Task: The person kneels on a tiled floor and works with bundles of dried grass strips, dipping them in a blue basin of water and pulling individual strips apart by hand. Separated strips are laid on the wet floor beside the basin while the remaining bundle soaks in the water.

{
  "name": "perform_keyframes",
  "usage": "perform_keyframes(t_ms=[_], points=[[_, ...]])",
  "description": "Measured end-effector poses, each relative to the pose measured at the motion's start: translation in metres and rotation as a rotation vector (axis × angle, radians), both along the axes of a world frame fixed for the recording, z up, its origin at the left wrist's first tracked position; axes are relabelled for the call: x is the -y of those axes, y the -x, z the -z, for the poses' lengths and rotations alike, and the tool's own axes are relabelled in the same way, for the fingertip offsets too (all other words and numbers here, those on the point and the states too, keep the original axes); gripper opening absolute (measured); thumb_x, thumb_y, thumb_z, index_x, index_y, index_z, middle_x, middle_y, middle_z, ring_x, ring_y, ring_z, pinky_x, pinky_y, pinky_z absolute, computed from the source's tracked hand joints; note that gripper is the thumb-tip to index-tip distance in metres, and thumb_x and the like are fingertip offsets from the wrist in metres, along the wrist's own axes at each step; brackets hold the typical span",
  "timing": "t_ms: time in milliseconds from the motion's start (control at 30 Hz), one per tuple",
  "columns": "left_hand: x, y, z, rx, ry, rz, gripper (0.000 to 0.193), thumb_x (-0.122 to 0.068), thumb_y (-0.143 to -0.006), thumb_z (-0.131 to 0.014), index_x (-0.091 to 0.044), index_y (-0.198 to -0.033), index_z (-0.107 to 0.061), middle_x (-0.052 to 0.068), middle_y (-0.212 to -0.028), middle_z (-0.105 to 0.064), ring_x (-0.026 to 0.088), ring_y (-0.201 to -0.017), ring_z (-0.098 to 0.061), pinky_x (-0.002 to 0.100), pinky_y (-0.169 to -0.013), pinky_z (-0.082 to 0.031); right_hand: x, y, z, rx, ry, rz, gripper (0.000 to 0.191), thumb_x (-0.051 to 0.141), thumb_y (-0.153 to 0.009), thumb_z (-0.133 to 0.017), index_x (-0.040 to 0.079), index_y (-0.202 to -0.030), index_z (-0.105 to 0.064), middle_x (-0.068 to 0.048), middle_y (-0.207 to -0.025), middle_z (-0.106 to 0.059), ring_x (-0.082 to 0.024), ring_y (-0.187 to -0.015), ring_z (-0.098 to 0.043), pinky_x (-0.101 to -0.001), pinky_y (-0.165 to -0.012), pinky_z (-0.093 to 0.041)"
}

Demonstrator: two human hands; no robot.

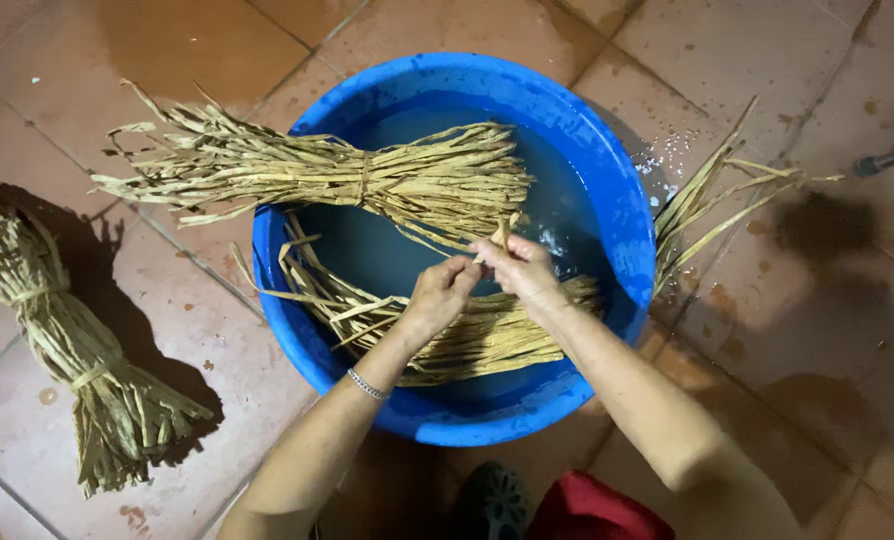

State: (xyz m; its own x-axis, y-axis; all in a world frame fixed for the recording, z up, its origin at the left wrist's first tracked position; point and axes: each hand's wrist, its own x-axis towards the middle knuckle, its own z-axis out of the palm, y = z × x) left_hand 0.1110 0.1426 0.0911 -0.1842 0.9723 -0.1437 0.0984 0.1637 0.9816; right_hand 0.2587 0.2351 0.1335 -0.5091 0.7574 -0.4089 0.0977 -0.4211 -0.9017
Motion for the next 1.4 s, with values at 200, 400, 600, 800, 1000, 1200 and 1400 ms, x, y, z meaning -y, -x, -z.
perform_keyframes(t_ms=[200,400,600,800,1000,1200,1400], points=[[-0.009,0.054,-0.053,-0.262,-0.252,-0.098,0.021,-0.026,-0.101,-0.066,-0.009,-0.108,-0.076,0.009,-0.072,-0.074,0.018,-0.063,-0.069,0.033,-0.056,-0.057,-0.042,-0.022,-0.041,-0.108,-0.203,0.085,0.024,0.027,-0.101,-0.062,0.013,-0.119,-0.069,0.001,-0.081,-0.064,-0.002,-0.054,-0.044,-0.0177,-0.045,-0.034],[0.041,0.138,-0.117,-1.784,-0.171,-0.503,0.091,-0.022,-0.073,-0.073,-0.01,-0.155,-0.035,0.027,-0.144,-0.057,0.044,-0.129,-0.058,0.065,-0.098,-0.045,-0.086,-0.088,-0.107,-0.335,-0.031,0.466,0.05,0.057,-0.103,-0.047,0.012,-0.12,-0.063,-0.006,-0.08,-0.059,-0.01,-0.055,-0.045,-0.0232,-0.045,-0.031],[0.006,0.048,-0.034,-1.35,-0.004,0.298,0.014,-0.013,-0.096,-0.062,-0.012,-0.109,-0.066,0.016,-0.096,-0.069,0.036,-0.097,-0.065,0.056,-0.081,-0.05,-0.074,-0.128,-0.148,-0.388,-0.035,0.289,0.034,0.041,-0.121,-0.048,0.008,-0.123,-0.056,-0.002,-0.087,-0.055,-0.01,-0.06,-0.041,-0.0278,-0.058,-0.035],[-0.03,-0.047,0.069,-0.913,0.031,0.282,0.024,-0.032,-0.083,-0.066,-0.016,-0.099,-0.075,0.016,-0.108,-0.071,0.043,-0.106,-0.062,0.068,-0.086,-0.047,-0.059,-0.14,-0.149,-0.222,0.004,0.139,0.035,0.036,-0.116,-0.049,0.004,-0.123,-0.06,-0.004,-0.074,-0.056,-0.01,-0.051,-0.039,-0.0252,-0.051,-0.034],[-0.032,-0.039,0.088,-0.764,-0.085,0.059,0.017,-0.028,-0.093,-0.068,-0.011,-0.09,-0.069,0.016,-0.098,-0.074,0.038,-0.096,-0.068,0.048,-0.085,-0.057,-0.073,-0.15,-0.109,-0.039,0.02,0.173,0.031,0.032,-0.105,-0.053,0.003,-0.112,-0.063,-0.006,-0.074,-0.059,-0.016,-0.057,-0.052,-0.0289,-0.05,-0.044],[-0.029,-0.019,0.044,-0.102,-0.008,-0.125,0.012,-0.016,-0.1,-0.062,-0.006,-0.103,-0.068,0.007,-0.076,-0.069,0.015,-0.066,-0.063,0.031,-0.062,-0.053,-0.066,-0.088,-0.041,0.137,0.081,0.178,0.024,0.027,-0.096,-0.069,0.006,-0.108,-0.071,-0.001,-0.08,-0.063,-0.005,-0.057,-0.048,-0.0196,-0.043,-0.032],[-0.023,-0.035,-0.002,0.254,0.052,-0.026,0.021,-0.022,-0.102,-0.061,-0.001,-0.106,-0.063,0.003,-0.077,-0.067,0.009,-0.065,-0.06,0.027,-0.061,-0.052,-0.06,-0.043,-0.03,-0.12,-0.13,0.371,0.022,0.027,-0.097,-0.073,0.009,-0.111,-0.075,-0.003,-0.095,-0.074,-0.003,-0.065,-0.05,-0.0177,-0.051,-0.035]])
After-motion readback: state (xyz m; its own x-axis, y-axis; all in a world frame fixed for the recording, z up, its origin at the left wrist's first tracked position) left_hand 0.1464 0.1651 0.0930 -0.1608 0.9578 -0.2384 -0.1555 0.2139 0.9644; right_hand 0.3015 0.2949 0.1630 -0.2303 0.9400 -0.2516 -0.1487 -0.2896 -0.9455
